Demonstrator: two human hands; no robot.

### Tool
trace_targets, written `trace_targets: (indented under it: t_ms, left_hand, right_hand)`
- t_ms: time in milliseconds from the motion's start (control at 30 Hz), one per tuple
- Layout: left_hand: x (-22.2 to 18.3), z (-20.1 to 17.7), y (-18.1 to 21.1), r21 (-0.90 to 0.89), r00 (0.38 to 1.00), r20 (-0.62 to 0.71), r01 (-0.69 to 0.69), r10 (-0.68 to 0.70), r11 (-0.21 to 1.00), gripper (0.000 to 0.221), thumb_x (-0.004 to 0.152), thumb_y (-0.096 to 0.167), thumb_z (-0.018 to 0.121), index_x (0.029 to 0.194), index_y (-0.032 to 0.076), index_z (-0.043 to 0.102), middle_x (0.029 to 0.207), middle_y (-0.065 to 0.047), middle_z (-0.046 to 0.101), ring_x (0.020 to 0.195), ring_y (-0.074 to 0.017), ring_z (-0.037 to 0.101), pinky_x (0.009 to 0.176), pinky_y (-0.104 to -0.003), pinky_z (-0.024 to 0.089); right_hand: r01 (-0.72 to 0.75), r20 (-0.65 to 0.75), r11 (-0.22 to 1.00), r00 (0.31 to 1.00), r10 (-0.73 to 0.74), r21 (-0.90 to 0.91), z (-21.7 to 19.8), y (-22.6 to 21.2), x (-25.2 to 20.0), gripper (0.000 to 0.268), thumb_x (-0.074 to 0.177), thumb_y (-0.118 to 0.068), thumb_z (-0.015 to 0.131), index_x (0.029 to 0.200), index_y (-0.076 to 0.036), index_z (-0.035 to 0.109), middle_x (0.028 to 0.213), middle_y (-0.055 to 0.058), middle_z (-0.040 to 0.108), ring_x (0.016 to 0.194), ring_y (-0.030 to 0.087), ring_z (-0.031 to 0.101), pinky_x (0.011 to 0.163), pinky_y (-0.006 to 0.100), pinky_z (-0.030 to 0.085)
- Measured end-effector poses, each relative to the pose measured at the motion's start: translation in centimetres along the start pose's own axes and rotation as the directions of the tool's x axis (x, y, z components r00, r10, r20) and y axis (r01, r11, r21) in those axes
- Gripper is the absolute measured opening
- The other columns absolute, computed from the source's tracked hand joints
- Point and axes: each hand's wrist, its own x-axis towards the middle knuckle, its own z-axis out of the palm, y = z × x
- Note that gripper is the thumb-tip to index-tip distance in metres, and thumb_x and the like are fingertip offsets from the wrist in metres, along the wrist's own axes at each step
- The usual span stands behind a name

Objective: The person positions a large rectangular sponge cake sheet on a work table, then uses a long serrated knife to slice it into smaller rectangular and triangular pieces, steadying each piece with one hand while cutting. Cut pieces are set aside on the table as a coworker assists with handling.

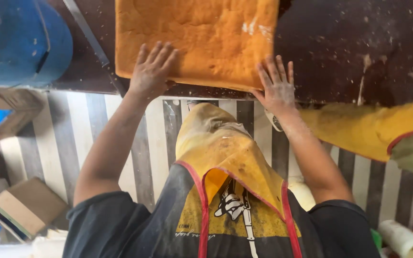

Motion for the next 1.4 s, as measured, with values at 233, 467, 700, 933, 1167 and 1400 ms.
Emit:
trace_targets:
  t_ms: [233, 467, 700, 933, 1167, 1400]
  left_hand:
    - [-5.7, 1.5, 4.9, -0.298, 0.94, -0.293, 0.086, -0.177, 0.951, 0.083, 0.09, 0.032, 0.079, 0.159, 0.006, 0.042, 0.162, -0.02, 0.042, 0.154, -0.0384, 0.032, 0.126, -0.057, 0.019]
    - [-6.9, 0.4, 6.2, -0.469, 0.848, -0.455, 0.033, -0.274, 0.882, 0.06, 0.091, 0.016, 0.079, 0.145, 0.006, 0.056, 0.148, -0.016, 0.056, 0.142, -0.0373, 0.05, 0.12, -0.049, 0.041]
    - [-5.1, -1.0, -6.0, -0.513, 0.772, -0.419, 0.233, -0.478, 0.826, 0.057, 0.092, 0.014, 0.076, 0.144, 0.001, 0.056, 0.147, -0.021, 0.057, 0.137, -0.0371, 0.054, 0.114, -0.044, 0.045]
    - [3.1, -3.0, -9.6, -0.561, 0.801, -0.3, 0.292, -0.519, 0.775, 0.06, 0.094, 0.018, 0.075, 0.146, -0.003, 0.052, 0.147, -0.024, 0.055, 0.136, -0.0394, 0.053, 0.113, -0.044, 0.043]
    - [20.9, -10.7, -1.0, -0.512, 0.977, -0.213, -0.106, -0.006, 0.852, 0.053, 0.097, 0.028, 0.069, 0.144, 0.006, 0.057, 0.151, -0.016, 0.055, 0.141, -0.0339, 0.049, 0.116, -0.044, 0.039]
    - [33.3, -10.2, 6.7, -0.521, 0.979, 0.178, 0.01, 0.097, 0.854, 0.05, 0.093, 0.037, 0.071, 0.136, 0.013, 0.063, 0.116, -0.015, 0.072, 0.109, -0.0314, 0.069, 0.097, -0.042, 0.054]
  right_hand:
    - [-0.234, -0.003, 0.348, 0.826, 0.564, 0.908, 8.1, -0.2, -6.9, 0.086, 0.108, -0.054, 0.061, 0.166, -0.003, 0.021, 0.173, 0.024, 0.023, 0.163, 0.035, 0.023, 0.133, 0.05, 0.023]
    - [-0.28, 0.196, 0.026, 0.734, 0.65, 0.96, 5.3, -5.1, -1.9, 0.085, 0.109, -0.054, 0.044, 0.164, 0.004, 0.016, 0.168, 0.024, 0.029, 0.152, 0.031, 0.036, 0.123, 0.04, 0.034]
    - [-0.312, 0.254, -0.012, 0.75, 0.61, 0.95, 4.1, -5.1, -0.9, 0.103, 0.096, -0.074, 0.039, 0.162, 0.001, 0.014, 0.163, 0.022, 0.038, 0.148, 0.034, 0.042, 0.121, 0.041, 0.035]
    - [-0.314, 0.201, 0.055, 0.72, 0.664, 0.948, 1.7, 3.0, 8.9, 0.108, 0.093, -0.081, 0.032, 0.165, -0.003, 0.01, 0.173, 0.02, 0.009, 0.16, 0.035, 0.009, 0.128, 0.047, 0.014]
    - [-0.251, 0.219, 0.016, 0.872, 0.438, 0.968, 4.5, 5.1, 13.3, 0.106, 0.097, -0.076, 0.04, 0.164, -0.005, -0.002, 0.174, 0.016, -0.002, 0.161, 0.032, 0.0, 0.129, 0.046, 0.012]
    - [-0.229, 0.245, -0.098, 0.815, 0.526, 0.969, 5.1, 8.1, 15.7, 0.109, 0.091, -0.081, 0.027, 0.165, -0.004, 0.004, 0.174, 0.017, 0.006, 0.159, 0.03, 0.009, 0.128, 0.044, 0.014]
